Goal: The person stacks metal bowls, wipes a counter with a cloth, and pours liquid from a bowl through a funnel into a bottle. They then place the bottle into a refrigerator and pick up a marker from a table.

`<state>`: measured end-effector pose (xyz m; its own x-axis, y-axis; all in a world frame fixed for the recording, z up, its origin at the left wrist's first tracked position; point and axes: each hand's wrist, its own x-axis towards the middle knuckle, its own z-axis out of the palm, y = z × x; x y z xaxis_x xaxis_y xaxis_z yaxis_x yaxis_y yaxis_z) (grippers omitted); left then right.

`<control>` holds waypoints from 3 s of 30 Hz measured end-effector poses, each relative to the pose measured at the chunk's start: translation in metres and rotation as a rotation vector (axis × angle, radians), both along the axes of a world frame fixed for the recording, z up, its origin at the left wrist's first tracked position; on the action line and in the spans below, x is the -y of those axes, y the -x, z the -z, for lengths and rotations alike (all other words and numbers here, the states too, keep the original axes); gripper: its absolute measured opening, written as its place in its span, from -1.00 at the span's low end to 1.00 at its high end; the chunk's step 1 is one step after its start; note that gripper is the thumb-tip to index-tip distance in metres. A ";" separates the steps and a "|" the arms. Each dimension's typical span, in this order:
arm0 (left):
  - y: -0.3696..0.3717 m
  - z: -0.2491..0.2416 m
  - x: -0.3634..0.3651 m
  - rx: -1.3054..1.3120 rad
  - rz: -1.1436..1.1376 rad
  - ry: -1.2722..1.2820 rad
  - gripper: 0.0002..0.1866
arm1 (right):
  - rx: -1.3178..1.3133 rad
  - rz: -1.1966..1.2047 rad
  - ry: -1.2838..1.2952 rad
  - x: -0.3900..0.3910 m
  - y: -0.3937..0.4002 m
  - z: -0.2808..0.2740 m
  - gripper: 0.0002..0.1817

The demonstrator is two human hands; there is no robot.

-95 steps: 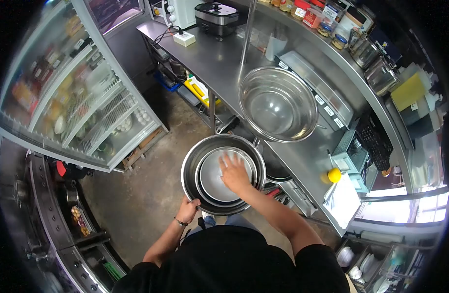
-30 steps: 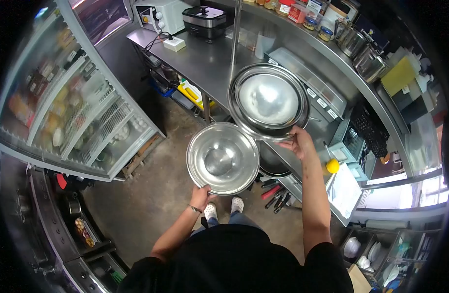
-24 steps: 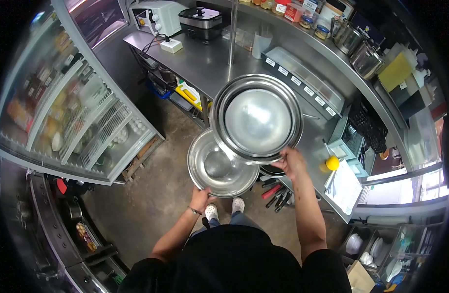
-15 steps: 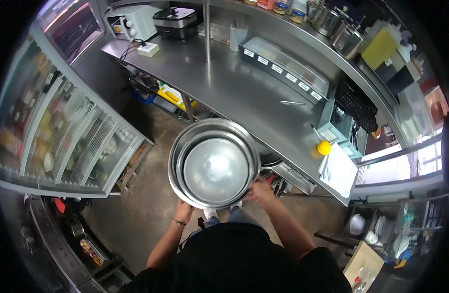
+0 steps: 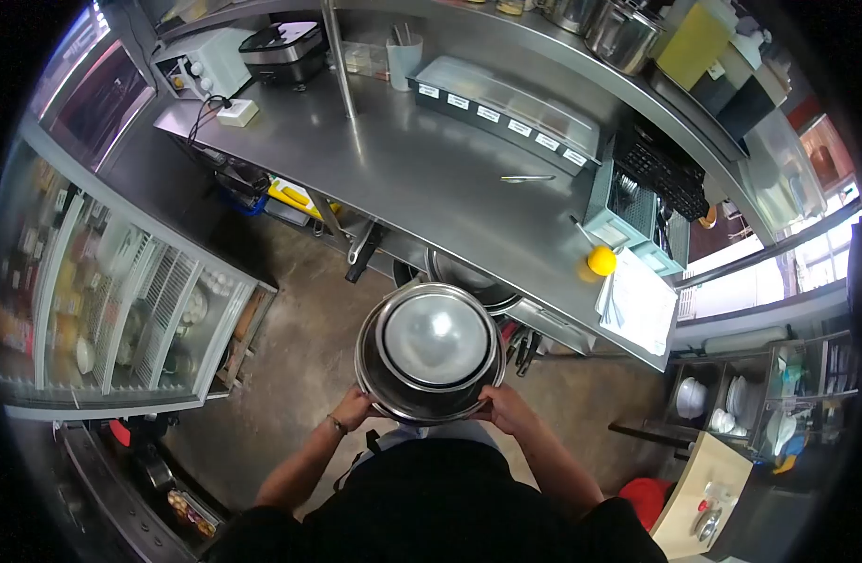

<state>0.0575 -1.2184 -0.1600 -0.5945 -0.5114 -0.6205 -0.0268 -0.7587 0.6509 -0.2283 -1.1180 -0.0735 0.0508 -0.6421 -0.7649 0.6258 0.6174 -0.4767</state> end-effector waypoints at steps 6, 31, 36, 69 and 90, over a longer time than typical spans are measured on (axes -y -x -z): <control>0.038 0.010 0.046 0.009 0.173 0.034 -0.51 | 0.022 0.242 0.080 -0.015 0.013 0.042 -0.78; 0.064 0.009 0.126 0.010 0.493 0.108 -0.37 | -0.175 0.180 -0.054 -0.033 0.077 0.071 -0.38; 0.070 0.006 0.115 -0.088 0.556 0.214 -0.19 | -0.513 0.076 0.461 -0.023 0.081 0.158 -0.13; 0.199 0.023 0.211 0.292 0.499 0.676 -0.46 | -0.076 0.747 0.483 0.060 0.112 0.130 -0.40; 0.207 0.245 0.250 0.925 0.420 1.118 -0.66 | -0.670 0.476 0.114 0.114 0.172 0.259 -0.53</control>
<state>-0.1491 -1.4689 -0.4051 -0.4422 -0.8570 -0.2647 -0.8212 0.2682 0.5036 -0.4002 -1.2322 -0.3326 -0.6891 -0.5555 -0.4654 0.3689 0.2838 -0.8851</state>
